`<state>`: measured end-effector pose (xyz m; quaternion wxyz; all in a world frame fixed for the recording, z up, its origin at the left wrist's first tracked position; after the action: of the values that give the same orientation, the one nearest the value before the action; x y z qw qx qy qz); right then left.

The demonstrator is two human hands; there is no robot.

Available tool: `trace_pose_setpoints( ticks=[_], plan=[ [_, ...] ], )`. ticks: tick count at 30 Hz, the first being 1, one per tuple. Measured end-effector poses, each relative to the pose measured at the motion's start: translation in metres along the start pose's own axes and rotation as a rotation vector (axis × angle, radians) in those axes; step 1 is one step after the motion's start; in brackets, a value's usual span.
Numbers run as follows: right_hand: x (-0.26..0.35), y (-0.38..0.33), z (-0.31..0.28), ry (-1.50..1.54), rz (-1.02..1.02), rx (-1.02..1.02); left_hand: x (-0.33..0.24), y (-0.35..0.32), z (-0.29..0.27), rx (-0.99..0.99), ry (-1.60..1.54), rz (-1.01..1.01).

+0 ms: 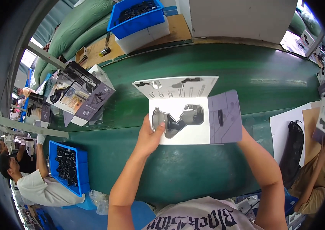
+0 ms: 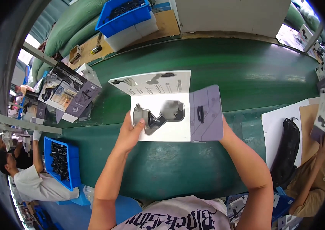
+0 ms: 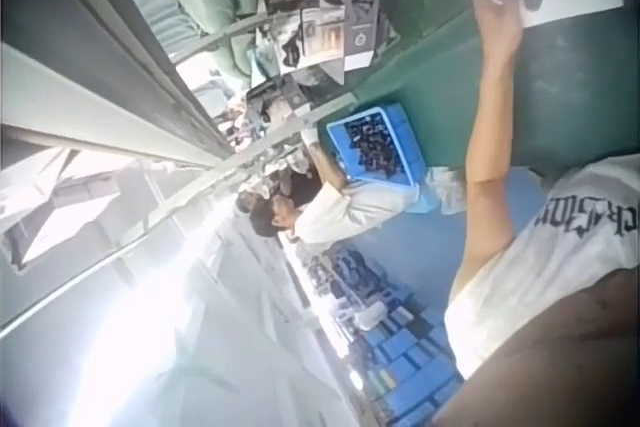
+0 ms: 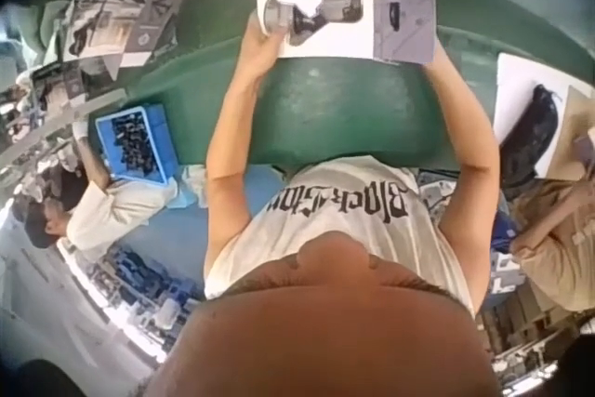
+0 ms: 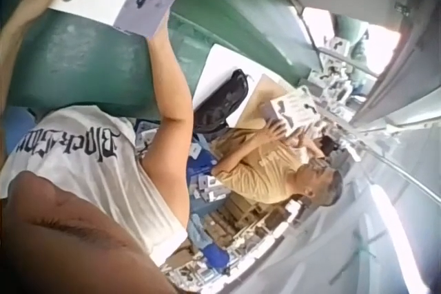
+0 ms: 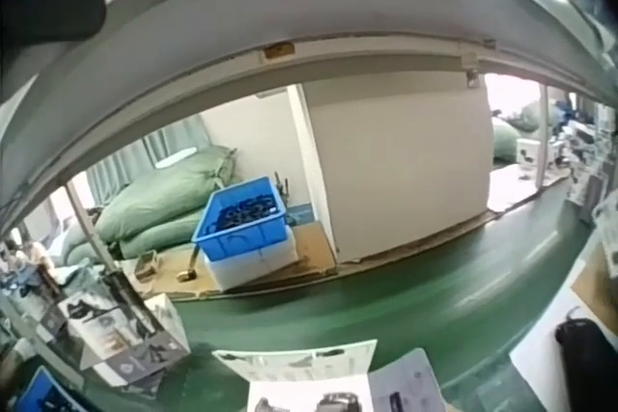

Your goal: Placing electronic devices and accessories into retail packaging boxes on an assembly line.

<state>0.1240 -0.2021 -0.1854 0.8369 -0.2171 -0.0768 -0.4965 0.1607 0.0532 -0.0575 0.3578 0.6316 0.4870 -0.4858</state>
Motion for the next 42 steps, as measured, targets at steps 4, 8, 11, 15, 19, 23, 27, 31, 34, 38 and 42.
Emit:
trace_pose_setpoints(
  ticks=[4, 8, 11, 15, 19, 23, 27, 31, 34, 38, 42],
  plan=[
    [0.009, 0.000, -0.006, -0.142, -0.210, -0.059, -0.008, 0.002, 0.002, 0.008, 0.017, 0.048],
    [0.025, -0.013, 0.007, -0.545, -0.411, -0.183, -0.010, -0.001, -0.007, -0.017, 0.052, 0.060],
    [0.046, -0.029, 0.037, -1.330, -0.483, -0.414, 0.001, -0.001, -0.019, -0.020, 0.016, -0.011],
    [-0.006, -0.026, 0.026, -0.386, -0.012, -0.166, 0.006, 0.009, -0.029, 0.055, -0.007, -0.025],
    [-0.036, -0.029, 0.020, -0.089, 0.233, -0.015, 0.011, 0.003, -0.042, 0.071, -0.009, -0.022],
    [-0.036, -0.023, 0.027, -0.400, 0.230, 0.115, 0.010, 0.003, -0.052, 0.102, 0.012, -0.003],
    [-0.045, -0.014, 0.058, -1.314, 0.036, 0.234, 0.011, 0.003, -0.058, 0.142, 0.021, -0.015],
    [-0.077, -0.024, 0.152, -2.409, -1.258, 0.300, 0.012, 0.004, -0.061, 0.223, 0.202, 0.122],
    [-0.072, -0.015, 0.162, -2.338, -1.232, 0.301, 0.008, 0.002, -0.065, 0.194, 0.202, 0.081],
    [-0.069, -0.006, 0.177, -2.350, -1.159, 0.295, 0.007, 0.002, -0.074, 0.171, 0.206, 0.034],
    [-0.077, 0.002, 0.182, -2.605, -1.013, 0.276, 0.003, 0.004, -0.083, 0.182, 0.211, 0.034]
  ],
)
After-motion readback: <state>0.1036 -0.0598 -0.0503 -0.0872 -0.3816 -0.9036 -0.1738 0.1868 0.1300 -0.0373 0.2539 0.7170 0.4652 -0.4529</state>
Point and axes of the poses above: each hand's wrist, its own y-axis towards the middle knuckle, its own z-axis out of the palm, x = y × z, the point moved 10 cm from there along y, towards the middle knuckle, and after that the axes turned 8 degrees about z, right-handed, at the moved point
